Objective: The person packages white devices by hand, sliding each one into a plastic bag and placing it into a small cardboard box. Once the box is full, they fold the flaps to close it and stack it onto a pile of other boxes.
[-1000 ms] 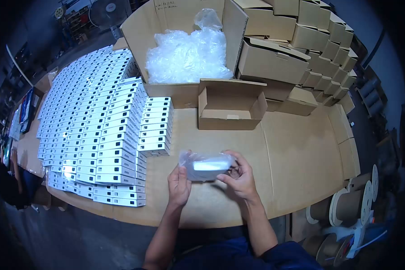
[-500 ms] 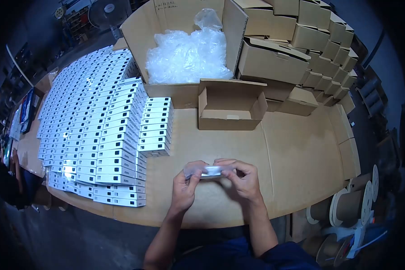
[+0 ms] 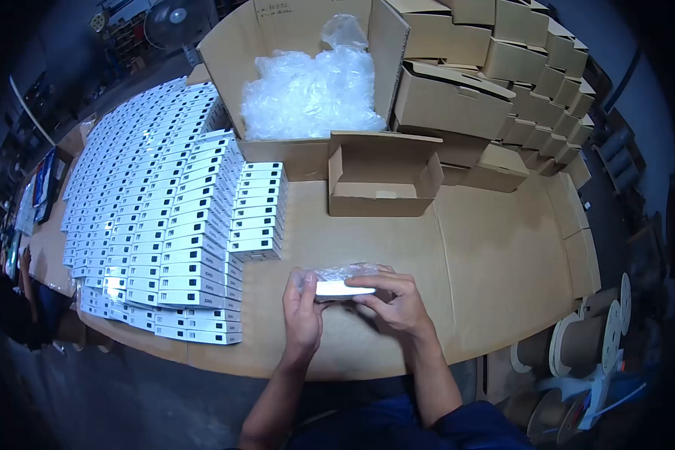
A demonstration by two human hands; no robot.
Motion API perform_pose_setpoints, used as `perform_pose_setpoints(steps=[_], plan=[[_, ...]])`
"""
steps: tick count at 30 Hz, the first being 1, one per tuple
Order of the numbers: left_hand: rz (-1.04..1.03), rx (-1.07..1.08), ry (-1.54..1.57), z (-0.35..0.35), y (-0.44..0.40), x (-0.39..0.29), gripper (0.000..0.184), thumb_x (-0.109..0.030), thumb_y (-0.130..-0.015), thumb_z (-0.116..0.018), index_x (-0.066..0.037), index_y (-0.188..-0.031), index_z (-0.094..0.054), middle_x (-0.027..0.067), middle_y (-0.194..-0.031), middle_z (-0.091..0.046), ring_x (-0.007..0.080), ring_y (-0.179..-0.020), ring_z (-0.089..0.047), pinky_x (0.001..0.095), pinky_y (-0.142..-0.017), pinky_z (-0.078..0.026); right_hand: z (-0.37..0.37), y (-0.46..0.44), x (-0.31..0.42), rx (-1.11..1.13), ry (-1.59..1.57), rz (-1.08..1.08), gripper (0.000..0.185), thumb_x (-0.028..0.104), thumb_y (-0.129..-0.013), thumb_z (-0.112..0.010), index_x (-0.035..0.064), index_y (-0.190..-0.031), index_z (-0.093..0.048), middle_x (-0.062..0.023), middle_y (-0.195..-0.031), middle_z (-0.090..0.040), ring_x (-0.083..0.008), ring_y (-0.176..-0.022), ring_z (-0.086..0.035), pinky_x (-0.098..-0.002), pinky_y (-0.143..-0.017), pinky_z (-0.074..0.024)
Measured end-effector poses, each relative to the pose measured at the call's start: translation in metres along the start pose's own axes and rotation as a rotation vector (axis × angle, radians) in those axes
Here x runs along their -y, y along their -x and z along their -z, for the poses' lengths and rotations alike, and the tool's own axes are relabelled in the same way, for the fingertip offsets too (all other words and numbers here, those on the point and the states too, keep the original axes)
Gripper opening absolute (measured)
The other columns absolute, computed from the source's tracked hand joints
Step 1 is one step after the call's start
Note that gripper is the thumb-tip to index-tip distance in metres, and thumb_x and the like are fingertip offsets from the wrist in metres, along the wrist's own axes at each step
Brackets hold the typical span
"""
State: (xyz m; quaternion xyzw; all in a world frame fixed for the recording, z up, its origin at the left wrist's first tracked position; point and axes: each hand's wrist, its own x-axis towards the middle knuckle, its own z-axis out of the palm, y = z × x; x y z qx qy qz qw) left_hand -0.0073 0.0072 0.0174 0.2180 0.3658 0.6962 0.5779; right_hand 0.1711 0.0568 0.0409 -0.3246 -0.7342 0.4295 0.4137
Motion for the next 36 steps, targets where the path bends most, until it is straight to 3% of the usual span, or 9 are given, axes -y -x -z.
perform_pose_setpoints(steps=[3,6,12,18,27,28,31,32,36], plan=[[0.057,0.043,-0.027,0.006,-0.003,-0.003,0.017,-0.023,-0.113,-0.044,-0.007,-0.107,-0.045,0.007,-0.105,-0.058,0.0152,-0.1,-0.064,0.0358,-0.088,-0.06,0.003,-0.002,0.003,-0.012,-0.024,-0.056,0.037,0.001,-0.078,-0.083,0.0043,-0.115,-0.078,-0.0166,-0.119,-0.076,-0.0307,-0.117,-0.069,-0.0402,-0.105,-0.0505],[0.041,0.056,0.008,0.017,-0.005,0.005,0.019,-0.02,-0.112,-0.046,-0.004,-0.123,-0.046,0.0113,-0.112,-0.058,0.017,-0.107,-0.063,0.0375,-0.091,-0.059,0.007,0.0,0.001,0.003,-0.05,-0.102,0.034,0.0,-0.08,-0.083,0.0004,-0.112,-0.076,-0.0186,-0.125,-0.073,-0.0283,-0.117,-0.07,-0.0383,-0.104,-0.0517],[-0.173,0.4,-0.429,0.005,-0.002,-0.019,0.053,0.004,-0.103,-0.054,0.0,-0.15,-0.032,0.0177,-0.132,-0.053,0.0262,-0.121,-0.062,0.0404,-0.094,-0.062,0.016,-0.001,0.003,0.006,-0.004,-0.116,0.032,0.003,-0.082,-0.082,-0.0013,-0.113,-0.075,-0.0181,-0.126,-0.073,-0.0339,-0.132,-0.061,-0.0434,-0.11,-0.0476],[-0.146,0.504,-0.572,0.011,-0.013,-0.025,0.028,0.003,-0.097,-0.067,0.002,-0.124,-0.064,0.0149,-0.133,-0.059,0.0205,-0.115,-0.063,0.0307,-0.089,-0.059,0.014,-0.002,0.004,-0.006,-0.089,-0.019,0.03,0.008,-0.082,-0.081,0.0042,-0.112,-0.077,-0.0159,-0.122,-0.075,-0.0388,-0.134,-0.058,-0.0509,-0.121,-0.037],[-0.103,0.547,-0.655,0.011,-0.024,-0.029,0.021,0.002,-0.097,-0.065,0.007,-0.118,-0.066,0.0196,-0.139,-0.056,0.0249,-0.115,-0.066,0.0342,-0.093,-0.061,0.036,-0.013,0.023,0.036,0.287,0.039,0.046,0.006,-0.075,-0.085,0.0077,-0.119,-0.074,-0.0114,-0.146,-0.061,-0.037,-0.14,-0.05,-0.0483,-0.115,-0.0431],[-0.155,0.574,-0.718,0.011,-0.027,-0.031,0.022,0.001,-0.097,-0.067,0.006,-0.118,-0.067,0.0192,-0.139,-0.057,0.0248,-0.114,-0.067,0.0343,-0.092,-0.06,0.037,-0.017,0.031,0.016,0.343,0.08,0.046,0.007,-0.074,-0.085,0.0074,-0.119,-0.072,-0.0091,-0.136,-0.066,-0.035,-0.127,-0.059,-0.044,-0.105,-0.051],[-0.265,0.637,-0.853,0.004,-0.038,-0.039,0.025,-0.002,-0.094,-0.071,0.002,-0.118,-0.068,0.0178,-0.137,-0.06,0.0252,-0.114,-0.067,0.0351,-0.091,-0.057,0.048,-0.019,0.035,0.213,0.491,0.093,0.038,0.006,-0.076,-0.084,0.0067,-0.111,-0.07,-0.0069,-0.12,-0.071,-0.0322,-0.109,-0.066,-0.0419,-0.091,-0.0557],[-0.266,0.649,-0.864,0.001,-0.042,-0.042,0.026,-0.004,-0.093,-0.073,0.001,-0.118,-0.068,0.0172,-0.136,-0.061,0.0256,-0.116,-0.066,0.0358,-0.092,-0.056,0.047,-0.024,0.038,0.168,0.548,0.262,0.028,0.005,-0.078,-0.082,0.0059,-0.103,-0.068,-0.0057,-0.104,-0.071,-0.0302,-0.088,-0.068,-0.0409,-0.079,-0.0572],[-0.332,0.671,-0.84,-0.002,-0.067,-0.033,0.045,-0.007,-0.09,-0.076,-0.003,-0.132,-0.061,0.0165,-0.144,-0.055,0.0288,-0.128,-0.059,0.0392,-0.096,-0.054,0.066,-0.036,0.037,0.2,0.537,0.247,0.022,0.003,-0.081,-0.08,0.0043,-0.098,-0.067,-0.0085,-0.094,-0.067,-0.03,-0.079,-0.067,-0.0403,-0.071,-0.057]])
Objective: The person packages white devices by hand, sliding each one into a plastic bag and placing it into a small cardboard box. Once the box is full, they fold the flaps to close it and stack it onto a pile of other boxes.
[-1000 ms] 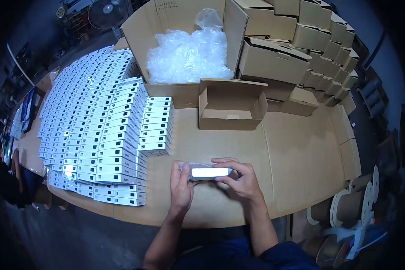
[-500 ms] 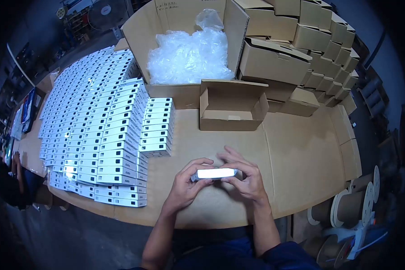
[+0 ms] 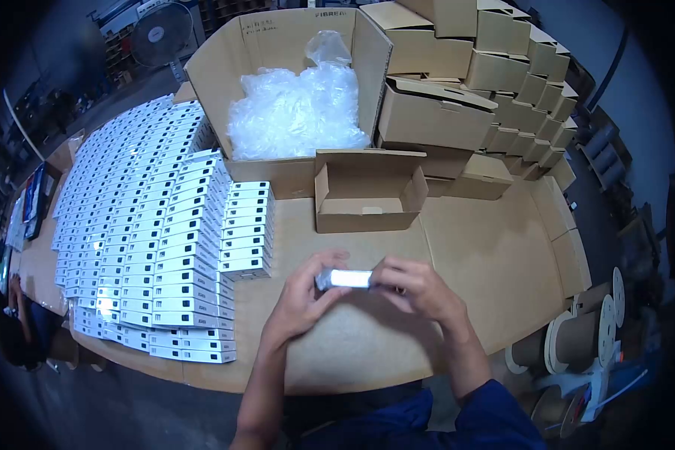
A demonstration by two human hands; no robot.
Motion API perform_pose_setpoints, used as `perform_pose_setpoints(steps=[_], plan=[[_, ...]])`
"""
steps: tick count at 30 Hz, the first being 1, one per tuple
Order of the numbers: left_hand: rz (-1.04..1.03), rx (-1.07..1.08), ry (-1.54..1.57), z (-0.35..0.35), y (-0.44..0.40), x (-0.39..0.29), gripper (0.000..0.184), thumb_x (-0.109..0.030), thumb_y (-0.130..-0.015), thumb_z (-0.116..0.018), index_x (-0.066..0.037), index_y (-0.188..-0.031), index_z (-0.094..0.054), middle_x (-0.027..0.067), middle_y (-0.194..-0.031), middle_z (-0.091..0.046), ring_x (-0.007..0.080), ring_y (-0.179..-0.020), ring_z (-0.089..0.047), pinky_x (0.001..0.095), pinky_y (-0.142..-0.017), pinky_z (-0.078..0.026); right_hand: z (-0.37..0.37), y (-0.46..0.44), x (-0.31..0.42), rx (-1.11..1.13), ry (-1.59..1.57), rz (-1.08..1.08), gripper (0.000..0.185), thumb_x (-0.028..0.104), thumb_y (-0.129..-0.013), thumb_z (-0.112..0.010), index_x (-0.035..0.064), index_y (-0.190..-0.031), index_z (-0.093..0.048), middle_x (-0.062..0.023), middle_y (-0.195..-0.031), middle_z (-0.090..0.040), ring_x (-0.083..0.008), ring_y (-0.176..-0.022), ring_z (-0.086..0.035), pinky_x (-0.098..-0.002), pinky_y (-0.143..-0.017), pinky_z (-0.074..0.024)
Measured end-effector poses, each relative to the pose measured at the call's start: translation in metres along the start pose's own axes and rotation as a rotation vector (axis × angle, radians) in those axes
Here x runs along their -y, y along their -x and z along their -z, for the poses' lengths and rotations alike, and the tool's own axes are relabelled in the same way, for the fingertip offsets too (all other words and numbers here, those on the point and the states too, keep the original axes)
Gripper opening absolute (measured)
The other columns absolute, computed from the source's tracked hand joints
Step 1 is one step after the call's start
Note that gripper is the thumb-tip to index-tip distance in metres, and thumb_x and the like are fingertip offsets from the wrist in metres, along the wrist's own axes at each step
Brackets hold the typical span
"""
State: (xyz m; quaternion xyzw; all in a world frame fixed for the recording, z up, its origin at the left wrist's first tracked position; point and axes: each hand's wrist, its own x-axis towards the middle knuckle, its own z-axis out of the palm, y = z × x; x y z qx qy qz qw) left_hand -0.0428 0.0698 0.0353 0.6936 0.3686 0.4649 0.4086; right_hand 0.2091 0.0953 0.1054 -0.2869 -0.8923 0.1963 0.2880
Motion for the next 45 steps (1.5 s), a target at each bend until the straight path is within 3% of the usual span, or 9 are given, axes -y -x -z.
perform_pose_setpoints(steps=[3,4,8,20,30,33,37,39,45], plan=[[0.309,-0.241,-0.018,-0.005,-0.022,-0.032,0.066,-0.009,-0.089,-0.077,-0.008,-0.147,-0.047,0.0193,-0.153,-0.043,0.0314,-0.135,-0.053,0.0422,-0.101,-0.052,0.008,-0.009,-0.022,-0.245,0.044,-0.074,0.017,0.0,-0.085,-0.078,0.0021,-0.096,-0.066,-0.0113,-0.087,-0.062,-0.0299,-0.076,-0.067,-0.0404,-0.067,-0.0562],[0.193,-0.207,-0.252,0.001,-0.024,-0.013,0.081,-0.012,-0.09,-0.077,-0.015,-0.158,-0.034,0.0231,-0.156,-0.035,0.0389,-0.136,-0.052,0.0462,-0.108,-0.048,0.008,-0.013,-0.029,-0.356,0.09,-0.138,0.017,0.0,-0.085,-0.077,0.002,-0.097,-0.066,-0.0118,-0.086,-0.061,-0.0295,-0.075,-0.067,-0.0404,-0.066,-0.0561],[0.284,-0.145,-0.586,-0.007,-0.033,0.011,0.088,-0.017,-0.09,-0.077,-0.023,-0.163,-0.028,0.0287,-0.149,-0.04,0.0513,-0.132,-0.049,0.0516,-0.111,-0.045,-0.002,-0.032,-0.063,-0.667,0.249,-0.21,0.019,0.001,-0.088,-0.075,0.0026,-0.103,-0.064,-0.0133,-0.089,-0.061,-0.0327,-0.069,-0.065,-0.0442,-0.058,-0.0538],[0.336,-0.162,-0.804,-0.015,-0.043,0.013,0.087,-0.02,-0.089,-0.077,-0.023,-0.164,-0.032,0.024,-0.146,-0.045,0.0475,-0.127,-0.052,0.0533,-0.106,-0.048,-0.012,-0.036,-0.116,-0.632,0.473,-0.405,0.015,0.006,-0.091,-0.071,-0.0003,-0.102,-0.062,-0.0217,-0.097,-0.065,-0.0452,-0.082,-0.067,-0.0509,-0.069,-0.0555],[0.329,-0.14,-0.913,-0.016,-0.045,0.014,0.087,-0.022,-0.087,-0.078,-0.019,-0.163,-0.034,0.0206,-0.143,-0.05,0.0428,-0.123,-0.054,0.0522,-0.102,-0.049,-0.031,-0.037,-0.13,-0.58,0.566,-0.663,0.014,0.01,-0.091,-0.071,-0.0031,-0.092,-0.069,-0.0207,-0.104,-0.061,-0.0426,-0.084,-0.067,-0.0535,-0.073,-0.0549],[0.326,-0.126,-0.913,-0.018,-0.042,0.014,0.09,-0.022,-0.087,-0.078,-0.019,-0.163,-0.031,0.0204,-0.142,-0.05,0.0423,-0.123,-0.054,0.0516,-0.101,-0.05,-0.023,-0.038,-0.112,-0.478,0.5,-0.81,0.019,0.013,-0.093,-0.069,-0.0039,-0.1,-0.073,-0.0228,-0.117,-0.059,-0.0423,-0.098,-0.067,-0.054,-0.079,-0.0549],[0.25,-0.152,-0.881,-0.018,-0.032,0.005,0.09,-0.021,-0.088,-0.077,-0.02,-0.164,-0.03,0.0201,-0.14,-0.051,0.0401,-0.122,-0.056,0.0497,-0.101,-0.05,-0.028,-0.025,-0.091,-0.576,0.557,-0.6,0.038,0.012,-0.093,-0.068,-0.0023,-0.128,-0.067,-0.0244,-0.146,-0.047,-0.0436,-0.125,-0.056,-0.0505,-0.098,-0.0511],[0.179,-0.182,-0.839,-0.014,-0.019,-0.007,0.09,-0.021,-0.089,-0.077,-0.021,-0.165,-0.029,0.0196,-0.139,-0.052,0.0385,-0.121,-0.056,0.0487,-0.102,-0.049,-0.03,-0.029,-0.067,-0.71,0.449,-0.462,0.04,0.007,-0.09,-0.068,-0.0016,-0.129,-0.064,-0.0226,-0.142,-0.051,-0.044,-0.122,-0.057,-0.0491,-0.103,-0.0493],[0.097,-0.409,-0.815,0.008,0.047,-0.033,0.05,-0.004,-0.082,-0.076,-0.003,-0.13,-0.06,0.0179,-0.13,-0.057,0.0369,-0.124,-0.056,0.0481,-0.106,-0.045,-0.083,-0.053,-0.019,-0.303,0.158,-0.019,0.042,-0.001,-0.082,-0.067,0.0015,-0.124,-0.065,-0.018,-0.143,-0.056,-0.0422,-0.124,-0.056,-0.0498,-0.106,-0.048]])
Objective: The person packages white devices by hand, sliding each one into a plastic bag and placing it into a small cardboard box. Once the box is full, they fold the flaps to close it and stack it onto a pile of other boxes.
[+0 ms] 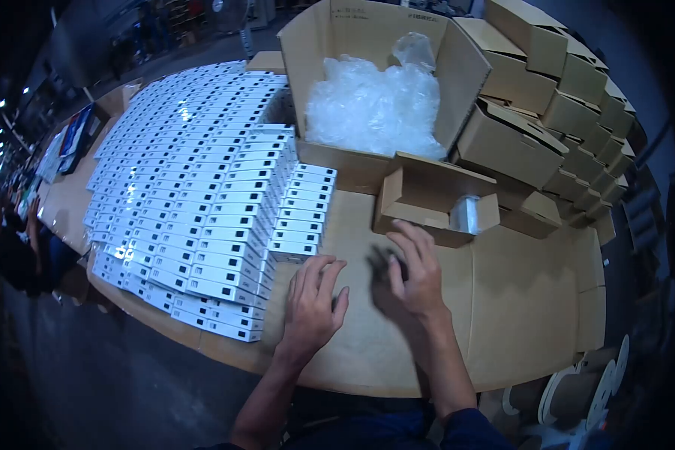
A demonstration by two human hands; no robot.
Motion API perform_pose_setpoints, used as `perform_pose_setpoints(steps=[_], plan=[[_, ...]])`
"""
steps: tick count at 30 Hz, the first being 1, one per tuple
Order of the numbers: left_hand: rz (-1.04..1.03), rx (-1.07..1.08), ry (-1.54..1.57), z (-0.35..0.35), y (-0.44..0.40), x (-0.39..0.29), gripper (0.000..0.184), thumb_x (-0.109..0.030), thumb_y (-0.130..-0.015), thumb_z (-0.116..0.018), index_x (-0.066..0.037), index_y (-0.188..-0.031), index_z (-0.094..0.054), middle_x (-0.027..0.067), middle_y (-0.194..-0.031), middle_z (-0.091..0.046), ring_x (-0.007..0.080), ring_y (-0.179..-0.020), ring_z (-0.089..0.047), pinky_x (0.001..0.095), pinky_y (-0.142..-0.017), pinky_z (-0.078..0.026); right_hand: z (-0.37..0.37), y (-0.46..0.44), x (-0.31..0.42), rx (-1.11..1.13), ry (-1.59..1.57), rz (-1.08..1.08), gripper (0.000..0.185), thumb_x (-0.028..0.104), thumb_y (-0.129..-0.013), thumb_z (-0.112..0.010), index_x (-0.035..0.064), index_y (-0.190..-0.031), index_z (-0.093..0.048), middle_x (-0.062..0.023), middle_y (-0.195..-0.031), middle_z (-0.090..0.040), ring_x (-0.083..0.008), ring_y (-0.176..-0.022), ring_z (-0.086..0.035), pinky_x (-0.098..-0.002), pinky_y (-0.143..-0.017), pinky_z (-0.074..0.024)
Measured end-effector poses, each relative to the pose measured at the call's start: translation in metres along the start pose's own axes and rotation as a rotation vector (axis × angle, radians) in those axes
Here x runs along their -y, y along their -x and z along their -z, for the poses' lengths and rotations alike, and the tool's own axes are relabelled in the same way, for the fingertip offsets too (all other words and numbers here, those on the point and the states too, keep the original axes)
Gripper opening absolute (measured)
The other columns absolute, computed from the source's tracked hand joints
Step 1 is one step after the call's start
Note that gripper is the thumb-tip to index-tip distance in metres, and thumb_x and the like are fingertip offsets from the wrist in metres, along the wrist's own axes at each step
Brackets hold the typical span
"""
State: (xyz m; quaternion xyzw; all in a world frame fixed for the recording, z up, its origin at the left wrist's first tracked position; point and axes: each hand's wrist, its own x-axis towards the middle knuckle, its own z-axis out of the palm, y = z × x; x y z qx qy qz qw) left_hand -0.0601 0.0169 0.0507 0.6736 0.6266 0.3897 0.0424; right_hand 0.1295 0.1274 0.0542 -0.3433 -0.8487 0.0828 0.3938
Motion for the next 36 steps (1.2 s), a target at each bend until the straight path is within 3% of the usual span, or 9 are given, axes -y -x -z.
perform_pose_setpoints(steps=[7,13,21,25,26,28,31,34,36], plan=[[0.077,0.019,-0.128,0.009,0.022,0.034,0.072,-0.005,-0.086,-0.074,-0.002,-0.151,-0.043,0.0226,-0.155,-0.041,0.0427,-0.147,-0.038,0.0508,-0.119,-0.037,-0.07,-0.019,0.024,0.354,-0.02,0.138,0.058,0.004,-0.082,-0.068,0.0091,-0.138,-0.056,-0.0095,-0.153,-0.051,-0.041,-0.137,-0.048,-0.0507,-0.109,-0.0446],[0.14,0.01,-0.164,0.006,0.027,0.04,0.07,-0.006,-0.088,-0.07,-0.002,-0.153,-0.043,0.0191,-0.147,-0.048,0.0383,-0.142,-0.045,0.0502,-0.114,-0.04,-0.077,-0.032,0.02,0.44,0.009,0.169,0.061,0.002,-0.079,-0.066,0.0101,-0.139,-0.059,-0.0081,-0.154,-0.05,-0.0406,-0.139,-0.046,-0.0512,-0.108,-0.0441],[0.17,-0.115,-0.147,-0.005,0.029,0.053,0.042,0.002,-0.087,-0.07,0.0,-0.128,-0.065,0.015,-0.128,-0.058,0.0338,-0.121,-0.056,0.0464,-0.102,-0.047,-0.074,-0.032,0.023,0.442,0.011,0.159,0.061,0.002,-0.083,-0.065,0.0089,-0.143,-0.055,-0.0155,-0.155,-0.046,-0.0407,-0.137,-0.047,-0.0497,-0.11,-0.0437],[0.149,-0.14,-0.213,0.001,0.036,0.043,0.039,0.001,-0.078,-0.077,-0.005,-0.117,-0.069,0.0105,-0.12,-0.061,0.0325,-0.118,-0.056,0.0481,-0.099,-0.047,-0.047,-0.023,0.041,0.356,-0.154,-0.068,0.06,0.002,-0.089,-0.063,0.0107,-0.147,-0.05,-0.0235,-0.144,-0.05,-0.0424,-0.131,-0.05,-0.0503,-0.108,-0.0453],[0.135,-0.145,-0.232,0.005,0.039,0.038,0.04,0.001,-0.077,-0.078,-0.006,-0.115,-0.07,0.0095,-0.119,-0.061,0.0324,-0.118,-0.056,0.0487,-0.099,-0.046,-0.033,-0.019,0.046,0.391,-0.247,-0.158,0.06,0.005,-0.093,-0.062,0.0116,-0.151,-0.047,-0.0247,-0.137,-0.054,-0.0444,-0.117,-0.058,-0.05,-0.101,-0.0502],[0.137,-0.164,-0.181,0.012,0.045,0.02,0.04,0.002,-0.074,-0.079,-0.008,-0.112,-0.071,0.0074,-0.116,-0.062,0.0327,-0.119,-0.056,0.0494,-0.1,-0.046,-0.007,-0.013,0.044,0.601,-0.49,-0.379,0.053,0.015,-0.103,-0.059,0.0127,-0.154,-0.044,-0.0204,-0.13,-0.059,-0.0349,-0.098,-0.067,-0.0416,-0.09,-0.056],[0.083,-0.183,-0.08,0.016,0.045,-0.004,0.041,0.004,-0.073,-0.079,-0.009,-0.111,-0.072,0.0082,-0.117,-0.061,0.0348,-0.121,-0.055,0.0483,-0.102,-0.048,0.021,-0.016,0.045,0.956,-0.892,-0.7,0.05,0.027,-0.11,-0.052,0.012,-0.157,-0.043,-0.0161,-0.138,-0.057,-0.0221,-0.11,-0.064,-0.0381,-0.085,-0.0582],[-0.02,-0.24,0.058,0.008,0.027,-0.024,0.043,0.004,-0.071,-0.082,-0.011,-0.111,-0.073,0.0101,-0.121,-0.059,0.0363,-0.124,-0.055,0.0477,-0.102,-0.049,0.007,-0.005,0.038,0.722,-1.259,-0.656,0.047,0.029,-0.113,-0.046,0.009,-0.156,-0.043,-0.0078,-0.123,-0.064,-0.0106,-0.094,-0.065,-0.026,-0.081,-0.0552],[-0.051,-0.19,0.152,0.004,0.008,-0.027,0.043,0.001,-0.072,-0.085,-0.011,-0.111,-0.074,0.0125,-0.128,-0.057,0.0352,-0.126,-0.055,0.0459,-0.103,-0.05,0.003,-0.011,0.033,0.505,-1.274,-0.578,0.038,0.023,-0.112,-0.047,0.0035,-0.144,-0.053,-0.008,-0.124,-0.064,-0.0118,-0.103,-0.064,-0.0273,-0.084,-0.0564]])
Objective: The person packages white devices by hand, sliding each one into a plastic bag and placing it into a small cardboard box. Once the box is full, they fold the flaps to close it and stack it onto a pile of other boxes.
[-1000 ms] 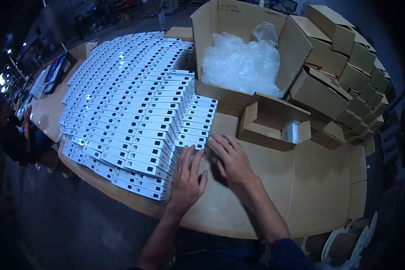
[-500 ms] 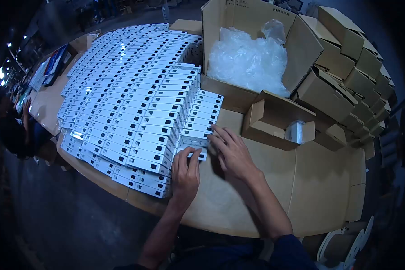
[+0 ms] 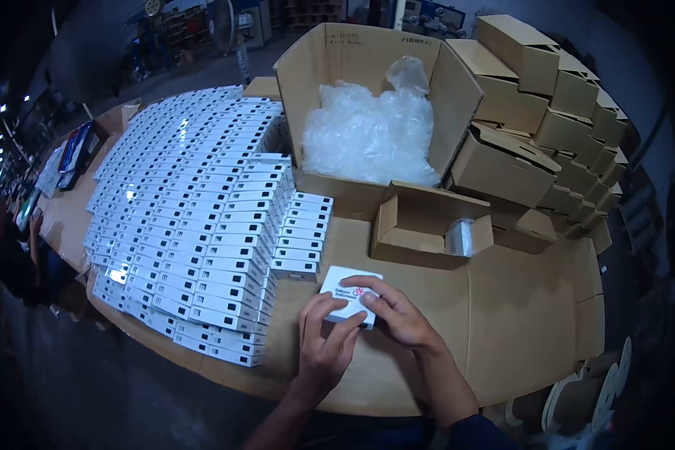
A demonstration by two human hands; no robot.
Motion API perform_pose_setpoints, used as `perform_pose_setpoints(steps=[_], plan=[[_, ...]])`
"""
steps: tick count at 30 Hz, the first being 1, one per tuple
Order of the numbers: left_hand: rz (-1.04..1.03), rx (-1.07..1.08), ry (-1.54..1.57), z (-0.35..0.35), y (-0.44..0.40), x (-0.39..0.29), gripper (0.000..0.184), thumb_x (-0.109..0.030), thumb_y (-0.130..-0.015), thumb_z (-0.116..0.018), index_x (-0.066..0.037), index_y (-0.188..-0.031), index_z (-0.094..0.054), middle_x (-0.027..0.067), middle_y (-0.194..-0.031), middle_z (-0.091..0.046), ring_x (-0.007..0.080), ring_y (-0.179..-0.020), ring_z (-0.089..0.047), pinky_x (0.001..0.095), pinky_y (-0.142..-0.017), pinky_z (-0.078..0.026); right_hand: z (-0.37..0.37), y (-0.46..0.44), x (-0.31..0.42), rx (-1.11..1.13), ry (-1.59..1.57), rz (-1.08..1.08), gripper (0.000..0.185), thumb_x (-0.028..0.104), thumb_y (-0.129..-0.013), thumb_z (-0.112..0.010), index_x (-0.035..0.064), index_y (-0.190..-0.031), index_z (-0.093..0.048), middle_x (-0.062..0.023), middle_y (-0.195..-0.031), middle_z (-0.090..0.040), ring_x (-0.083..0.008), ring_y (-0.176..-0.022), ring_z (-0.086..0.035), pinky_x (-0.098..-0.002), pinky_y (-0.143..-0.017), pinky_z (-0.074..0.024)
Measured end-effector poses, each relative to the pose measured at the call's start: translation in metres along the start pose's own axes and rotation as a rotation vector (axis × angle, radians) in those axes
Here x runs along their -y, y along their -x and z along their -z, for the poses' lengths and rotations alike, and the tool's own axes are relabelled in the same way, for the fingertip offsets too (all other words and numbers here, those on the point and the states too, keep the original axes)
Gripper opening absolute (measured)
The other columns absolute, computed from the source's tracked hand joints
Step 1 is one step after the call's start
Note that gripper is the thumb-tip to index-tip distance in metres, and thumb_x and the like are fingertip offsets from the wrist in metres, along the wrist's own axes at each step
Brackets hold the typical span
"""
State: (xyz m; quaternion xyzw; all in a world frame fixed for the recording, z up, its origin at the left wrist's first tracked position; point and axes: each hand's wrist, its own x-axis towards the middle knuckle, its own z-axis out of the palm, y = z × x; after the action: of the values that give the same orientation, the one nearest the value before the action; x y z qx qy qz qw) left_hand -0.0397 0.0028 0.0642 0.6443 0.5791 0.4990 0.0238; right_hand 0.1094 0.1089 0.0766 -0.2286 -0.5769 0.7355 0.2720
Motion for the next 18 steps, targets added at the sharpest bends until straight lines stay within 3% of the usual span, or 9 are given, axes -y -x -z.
perform_pose_setpoints(steps=[2,4,7,9,10,11,15,18], plan=[[0.026,0.078,0.09,0.004,-0.03,-0.009,0.041,0.003,-0.073,-0.084,-0.011,-0.111,-0.074,0.0134,-0.131,-0.055,0.0341,-0.126,-0.055,0.0452,-0.101,-0.051,0.009,-0.009,0.001,-0.102,-0.116,0.076,0.033,0.02,-0.112,-0.048,0.0018,-0.137,-0.058,-0.0084,-0.124,-0.063,-0.0122,-0.107,-0.064,-0.0278,-0.086,-0.0569],[0.036,0.105,0.182,0.015,-0.067,-0.01,0.037,0.0,-0.074,-0.085,-0.008,-0.108,-0.074,0.0146,-0.123,-0.063,0.0325,-0.114,-0.064,0.0421,-0.095,-0.054,0.019,-0.013,0.027,-0.108,-0.177,0.066,0.022,0.012,-0.11,-0.051,-0.001,-0.123,-0.064,-0.0092,-0.119,-0.065,-0.0149,-0.104,-0.067,-0.0294,-0.085,-0.0583],[0.006,0.054,0.242,0.012,-0.129,0.003,0.028,-0.004,-0.08,-0.082,-0.004,-0.107,-0.074,0.0143,-0.107,-0.07,0.031,-0.101,-0.069,0.0388,-0.089,-0.055,0.039,-0.026,0.075,-0.185,0.244,0.209,0.024,0.001,-0.106,-0.045,-0.0049,-0.112,-0.068,-0.0111,-0.106,-0.068,-0.0183,-0.091,-0.072,-0.0297,-0.078,-0.0606],[-0.06,0.039,0.184,-0.004,-0.175,0.022,0.023,-0.007,-0.085,-0.078,-0.002,-0.106,-0.074,0.0147,-0.101,-0.072,0.0288,-0.095,-0.07,0.0367,-0.084,-0.056,0.051,-0.043,0.106,-0.355,0.539,0.386,0.027,-0.007,-0.096,-0.049,0.0003,-0.105,-0.074,-0.0143,-0.104,-0.068,-0.0216,-0.092,-0.072,-0.0303,-0.08,-0.0565],[-0.082,0.067,0.16,-0.013,-0.199,0.031,0.021,-0.008,-0.086,-0.076,-0.001,-0.106,-0.074,0.015,-0.101,-0.073,0.0278,-0.094,-0.07,0.0366,-0.082,-0.056,0.072,-0.056,0.116,-0.428,1.0,0.627,0.029,-0.007,-0.093,-0.053,0.0045,-0.108,-0.075,-0.0168,-0.106,-0.066,-0.0274,-0.094,-0.07,-0.0347,-0.083,-0.0552],[-0.084,0.147,0.127,-0.022,-0.225,0.035,0.021,-0.008,-0.086,-0.077,-0.002,-0.106,-0.075,0.016,-0.101,-0.073,0.0281,-0.093,-0.071,0.0372,-0.081,-0.057,0.076,-0.067,0.133,-0.458,0.961,0.668,0.03,-0.006,-0.092,-0.055,0.0063,-0.109,-0.076,-0.0192,-0.109,-0.064,-0.0317,-0.095,-0.068,-0.038,-0.084,-0.0542],[-0.105,0.597,0.025,-0.069,-0.307,0.053,0.023,-0.008,-0.082,-0.08,-0.002,-0.104,-0.076,0.0186,-0.1,-0.074,0.0313,-0.09,-0.071,0.0405,-0.077,-0.058,0.101,-0.098,0.182,-0.521,0.896,0.574,0.031,-0.004,-0.094,-0.055,0.0066,-0.115,-0.076,-0.0148,-0.11,-0.062,-0.0232,-0.09,-0.067,-0.0349,-0.082,-0.0546],[-0.194,0.57,-0.188,-0.082,-0.335,0.065,0.029,-0.009,-0.076,-0.086,-0.001,-0.1,-0.073,0.0185,-0.099,-0.072,0.0341,-0.095,-0.07,0.0424,-0.082,-0.056,0.11,-0.115,0.196,-0.531,0.785,0.567,0.033,-0.002,-0.095,-0.054,0.0081,-0.117,-0.076,-0.0129,-0.113,-0.061,-0.0194,-0.089,-0.066,-0.0325,-0.08,-0.0548]])
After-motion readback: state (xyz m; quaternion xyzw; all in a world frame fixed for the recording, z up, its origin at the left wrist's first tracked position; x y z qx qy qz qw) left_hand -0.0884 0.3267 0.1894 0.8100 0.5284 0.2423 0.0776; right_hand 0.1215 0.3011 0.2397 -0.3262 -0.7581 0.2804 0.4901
